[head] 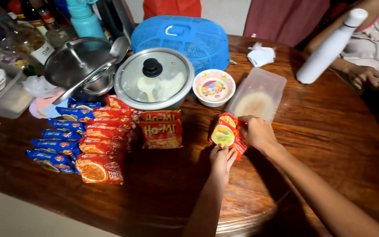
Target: Unpacking packs of instant noodles and snacks from a cardboard box and sorting them onto a table and into a cupboard.
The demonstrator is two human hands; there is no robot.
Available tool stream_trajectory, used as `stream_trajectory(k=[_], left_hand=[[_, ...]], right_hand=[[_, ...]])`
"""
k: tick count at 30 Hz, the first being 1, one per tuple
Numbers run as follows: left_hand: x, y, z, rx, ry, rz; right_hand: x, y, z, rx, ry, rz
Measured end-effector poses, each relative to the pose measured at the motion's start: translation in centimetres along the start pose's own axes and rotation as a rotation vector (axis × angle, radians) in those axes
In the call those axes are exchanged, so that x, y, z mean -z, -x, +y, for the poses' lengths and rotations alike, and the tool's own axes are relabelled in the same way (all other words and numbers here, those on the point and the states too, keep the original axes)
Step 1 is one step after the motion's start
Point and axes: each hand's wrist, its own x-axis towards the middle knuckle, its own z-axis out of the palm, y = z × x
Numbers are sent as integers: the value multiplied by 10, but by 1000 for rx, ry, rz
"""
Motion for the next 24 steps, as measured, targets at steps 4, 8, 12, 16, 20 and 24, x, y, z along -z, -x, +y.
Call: stream_trajectory(k=[4, 8, 12, 16, 20, 24], left_hand=[[-21, 25, 16, 35, -45, 50], [-19, 23, 27, 64, -150, 153], [31, -6, 28, -171, -211, 78], [6, 102, 132, -557, -360, 81], [-15, 254, 237, -1117, -856, 231], [3, 380, 294, -1167, -838, 261]], right_hand=[[4, 11, 11, 66, -43, 145], [27, 27, -14, 122, -73, 220], [27, 31, -40, 301, -194, 199], [35, 49, -106, 405, -351, 106], [42, 86, -183, 540, -420, 56], [42, 132, -252, 924, -468, 176]])
